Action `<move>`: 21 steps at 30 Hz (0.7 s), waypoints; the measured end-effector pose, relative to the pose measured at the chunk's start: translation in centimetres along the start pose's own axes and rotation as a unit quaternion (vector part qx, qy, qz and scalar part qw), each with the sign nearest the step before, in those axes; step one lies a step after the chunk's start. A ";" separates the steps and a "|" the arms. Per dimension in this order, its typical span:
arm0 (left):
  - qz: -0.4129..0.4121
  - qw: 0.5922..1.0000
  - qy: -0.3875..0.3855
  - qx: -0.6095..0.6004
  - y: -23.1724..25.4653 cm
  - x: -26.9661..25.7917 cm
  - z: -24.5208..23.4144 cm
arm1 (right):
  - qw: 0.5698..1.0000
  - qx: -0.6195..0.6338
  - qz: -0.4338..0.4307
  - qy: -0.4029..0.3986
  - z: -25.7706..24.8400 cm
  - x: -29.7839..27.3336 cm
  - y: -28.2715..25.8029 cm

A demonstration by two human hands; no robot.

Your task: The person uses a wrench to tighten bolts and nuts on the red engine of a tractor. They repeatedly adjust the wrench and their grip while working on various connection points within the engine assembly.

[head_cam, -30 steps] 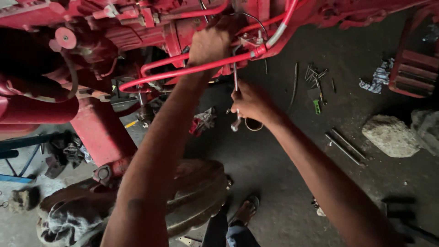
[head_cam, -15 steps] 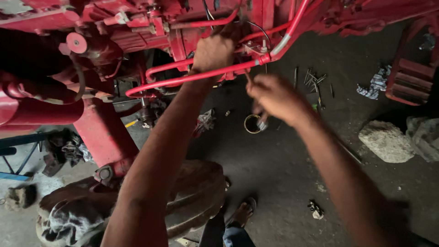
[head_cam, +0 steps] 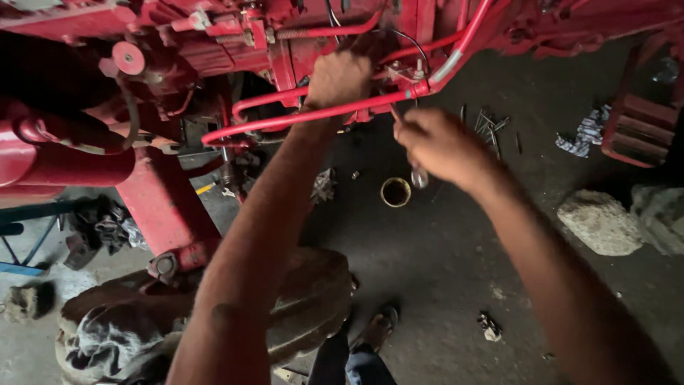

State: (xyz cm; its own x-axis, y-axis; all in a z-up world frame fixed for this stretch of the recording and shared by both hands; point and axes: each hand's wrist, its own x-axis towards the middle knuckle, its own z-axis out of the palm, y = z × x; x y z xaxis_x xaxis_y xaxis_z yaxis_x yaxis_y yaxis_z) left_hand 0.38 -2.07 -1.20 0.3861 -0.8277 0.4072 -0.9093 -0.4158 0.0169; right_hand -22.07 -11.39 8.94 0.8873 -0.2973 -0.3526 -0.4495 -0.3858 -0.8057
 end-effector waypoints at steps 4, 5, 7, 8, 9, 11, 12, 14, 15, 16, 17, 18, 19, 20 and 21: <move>-0.005 0.999 -0.002 -0.034 0.4 0.0 -1.2 | 0.999 0.024 -0.044 0.008 0.7 1.1 -0.4; -0.004 0.999 0.006 -0.042 0.5 0.0 -1.5 | 0.998 -0.008 -0.059 0.023 1.7 1.5 0.1; -0.001 0.998 0.031 -0.062 0.5 0.1 -2.1 | 0.999 -0.018 0.030 0.032 4.7 2.4 1.4; 0.002 0.996 0.043 -0.074 0.6 0.0 -2.2 | 0.996 -0.022 0.076 0.037 5.9 2.9 2.1; 0.000 0.997 0.021 -0.070 0.3 0.1 -2.2 | 0.998 -0.031 0.037 0.047 6.5 3.5 2.8; -0.005 0.997 -0.026 -0.067 0.3 0.0 -1.9 | 0.996 -0.048 -0.038 0.066 8.0 3.5 3.9; -0.004 0.997 -0.031 -0.066 0.1 0.2 -1.9 | 0.986 -0.102 -0.096 0.094 7.7 3.5 3.9; -0.003 0.997 -0.038 -0.062 -0.2 0.4 -1.9 | 0.944 -0.206 -0.212 0.145 6.6 2.9 3.0; 0.001 0.998 -0.037 -0.047 -0.3 0.6 -1.8 | 0.947 -0.213 -0.186 0.150 5.7 2.5 2.2; 0.002 0.999 -0.038 -0.033 -0.2 0.3 -1.6 | 0.951 -0.219 -0.158 0.151 4.7 1.8 1.5; 0.004 0.999 -0.040 -0.019 -0.2 0.1 -1.5 | 0.954 -0.224 -0.130 0.152 3.7 1.2 0.7; 0.001 0.998 -0.049 -0.028 0.0 0.0 -1.4 | 0.976 -0.171 -0.060 0.124 2.8 0.8 -0.1; -0.002 0.998 -0.058 -0.036 0.2 -0.2 -1.4 | 0.989 -0.117 0.011 0.094 2.1 0.8 -0.9; -0.004 0.997 -0.067 -0.044 0.3 -0.3 -1.5 | 0.993 -0.060 0.082 0.064 1.8 0.6 -1.5; 0.007 0.998 -0.022 -0.055 0.5 -0.4 -1.8 | 0.991 -0.095 0.051 0.075 2.1 0.4 -1.8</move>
State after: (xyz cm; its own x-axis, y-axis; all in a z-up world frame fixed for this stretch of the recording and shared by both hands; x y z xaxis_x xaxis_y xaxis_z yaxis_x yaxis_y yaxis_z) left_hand -0.52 -1.32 0.29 0.3768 -0.8504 0.3671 -0.9255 -0.3617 0.1121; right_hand -20.71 -8.97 9.31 0.8174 -0.4637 -0.3418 -0.5599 -0.5000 -0.6607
